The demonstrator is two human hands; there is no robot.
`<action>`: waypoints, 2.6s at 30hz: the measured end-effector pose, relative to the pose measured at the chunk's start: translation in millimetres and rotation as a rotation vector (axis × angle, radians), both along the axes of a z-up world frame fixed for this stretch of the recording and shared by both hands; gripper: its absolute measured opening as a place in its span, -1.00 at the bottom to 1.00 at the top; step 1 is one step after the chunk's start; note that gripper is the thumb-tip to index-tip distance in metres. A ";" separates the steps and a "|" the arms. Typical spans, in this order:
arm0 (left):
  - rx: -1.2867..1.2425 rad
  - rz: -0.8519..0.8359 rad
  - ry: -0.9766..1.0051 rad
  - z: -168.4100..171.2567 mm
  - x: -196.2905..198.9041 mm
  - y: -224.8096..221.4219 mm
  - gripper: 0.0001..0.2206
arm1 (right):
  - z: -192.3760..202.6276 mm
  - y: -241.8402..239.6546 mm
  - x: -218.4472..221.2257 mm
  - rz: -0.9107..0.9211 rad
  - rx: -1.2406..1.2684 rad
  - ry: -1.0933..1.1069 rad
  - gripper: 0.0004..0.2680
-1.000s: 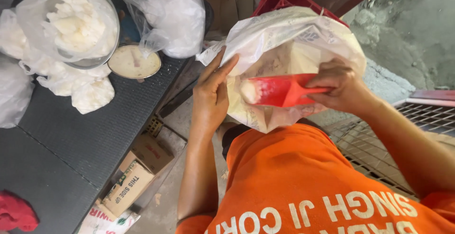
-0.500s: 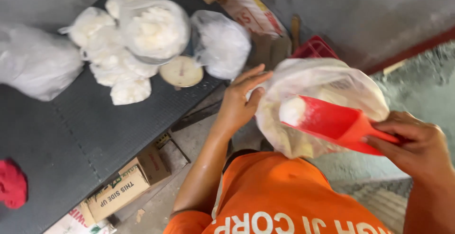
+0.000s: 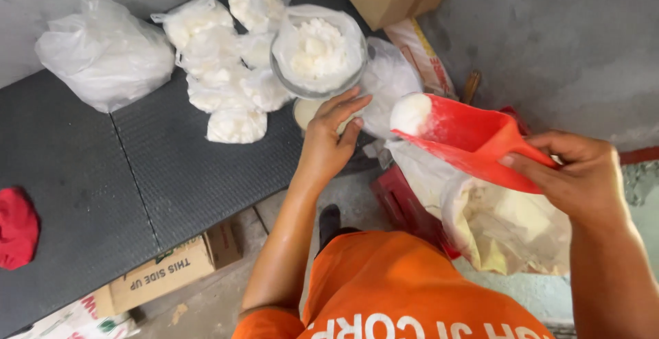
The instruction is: Scooping a white crystalline substance from a large sack, weighing it on a mechanical scale, and packaging it into individual small plastic bags.
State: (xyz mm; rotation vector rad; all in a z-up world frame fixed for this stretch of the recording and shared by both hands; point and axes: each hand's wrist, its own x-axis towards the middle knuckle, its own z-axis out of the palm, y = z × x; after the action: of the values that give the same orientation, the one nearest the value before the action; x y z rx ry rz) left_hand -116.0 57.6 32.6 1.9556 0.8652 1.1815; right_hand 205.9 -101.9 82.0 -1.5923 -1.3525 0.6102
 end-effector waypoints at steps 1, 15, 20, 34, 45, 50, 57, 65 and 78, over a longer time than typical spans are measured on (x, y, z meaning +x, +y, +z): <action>0.015 0.027 -0.012 -0.8 -7.9 7.4 -0.64 | 5.8 13.1 -9.6 -0.006 -0.016 -0.004 -0.89; 0.052 0.348 0.614 -40.4 -41.2 128.1 -0.50 | 5.8 212.7 -78.7 0.012 -0.087 -0.627 -0.76; 0.058 0.304 0.593 -57.6 -43.6 138.7 -0.37 | 5.2 251.2 -111.9 0.031 -0.170 -0.754 -0.76; 0.090 0.213 0.224 -47.8 -69.8 142.5 -0.50 | 40.5 278.4 -167.8 0.245 -0.295 -1.606 -0.82; 0.045 0.174 0.267 -43.4 -78.8 140.3 -0.47 | 61.5 255.0 -166.7 0.184 -0.062 -1.587 -0.93; 0.004 0.161 0.272 -40.0 -83.1 133.5 -0.45 | 62.2 235.3 -157.6 0.147 0.059 -1.519 -0.88; 0.038 0.183 0.189 -33.0 -97.5 116.7 -0.46 | 60.6 192.1 -141.6 0.086 0.261 -1.232 -0.87; 0.094 0.247 0.040 -9.8 -93.2 71.2 -0.55 | 12.9 126.8 -124.2 -0.242 0.066 -0.339 -0.92; 0.207 -0.209 0.004 -11.6 35.4 -5.3 -0.59 | 9.9 10.4 -98.8 -0.607 0.278 0.354 -0.91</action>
State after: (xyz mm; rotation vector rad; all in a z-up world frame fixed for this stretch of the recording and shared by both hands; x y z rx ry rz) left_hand -80.6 52.3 21.0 2.1550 0.5409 1.1808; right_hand 107.2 -91.5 91.9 -1.4764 -0.6116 0.2920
